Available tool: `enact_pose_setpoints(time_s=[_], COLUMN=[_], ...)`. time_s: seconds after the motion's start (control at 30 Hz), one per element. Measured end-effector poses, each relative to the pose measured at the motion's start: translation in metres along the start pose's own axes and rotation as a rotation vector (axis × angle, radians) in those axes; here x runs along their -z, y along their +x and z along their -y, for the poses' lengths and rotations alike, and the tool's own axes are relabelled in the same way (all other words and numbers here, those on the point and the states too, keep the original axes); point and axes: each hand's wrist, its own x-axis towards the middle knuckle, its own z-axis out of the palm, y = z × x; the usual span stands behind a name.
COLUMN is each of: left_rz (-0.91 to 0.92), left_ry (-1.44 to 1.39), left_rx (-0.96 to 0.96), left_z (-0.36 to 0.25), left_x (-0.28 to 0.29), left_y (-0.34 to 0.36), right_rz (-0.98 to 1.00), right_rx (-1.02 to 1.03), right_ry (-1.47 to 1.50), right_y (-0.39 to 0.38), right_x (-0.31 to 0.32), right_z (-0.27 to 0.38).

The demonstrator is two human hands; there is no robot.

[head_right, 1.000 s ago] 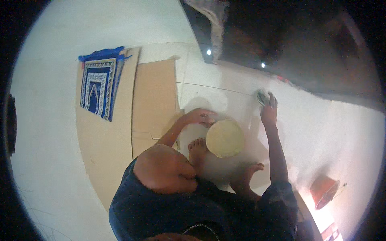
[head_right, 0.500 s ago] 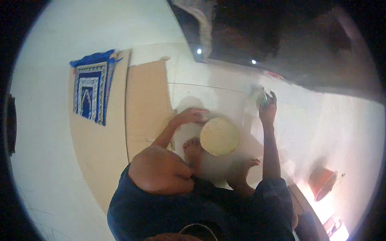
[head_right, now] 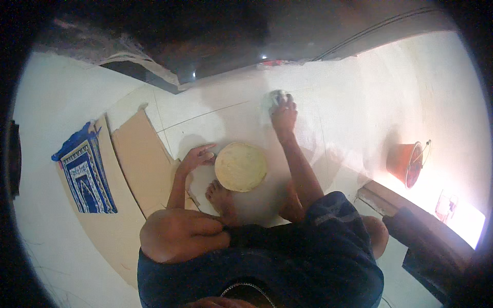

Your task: The person sits on a tiled floor and applies a white grout-like substance to the gaps between tiles using a small trowel. They repeatedly scoop the substance from a yellow bowl and spread it into the grout lines, working methodically across the floor area.

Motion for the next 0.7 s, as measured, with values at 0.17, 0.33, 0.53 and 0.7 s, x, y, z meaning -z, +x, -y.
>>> enact_pose_setpoints(time_s=[0.17, 0.33, 0.53, 0.7], left_rz=[0.007, -0.035, -0.016, -0.026], left_ry=[-0.046, 0.0, 0.002, -0.023], left_rx=[-0.013, -0.024, 0.002, -0.031], left_z=[0.0, -0.001, -0.001, 0.002], left_x=[-0.005, -0.005, -0.005, -0.006], left_y=[0.002, -0.002, -0.001, -0.004], right_rz=[0.116, 0.164, 0.15, 0.315], right_rx=[0.135, 0.389, 0.617, 0.813], right_ry=[0.098, 0.185, 0.198, 0.15], right_y=[-0.019, -0.022, 0.012, 0.014], right_x=[-0.015, -0.002, 0.0, 0.018], right_z=[0.05, 0.095, 0.065, 0.039])
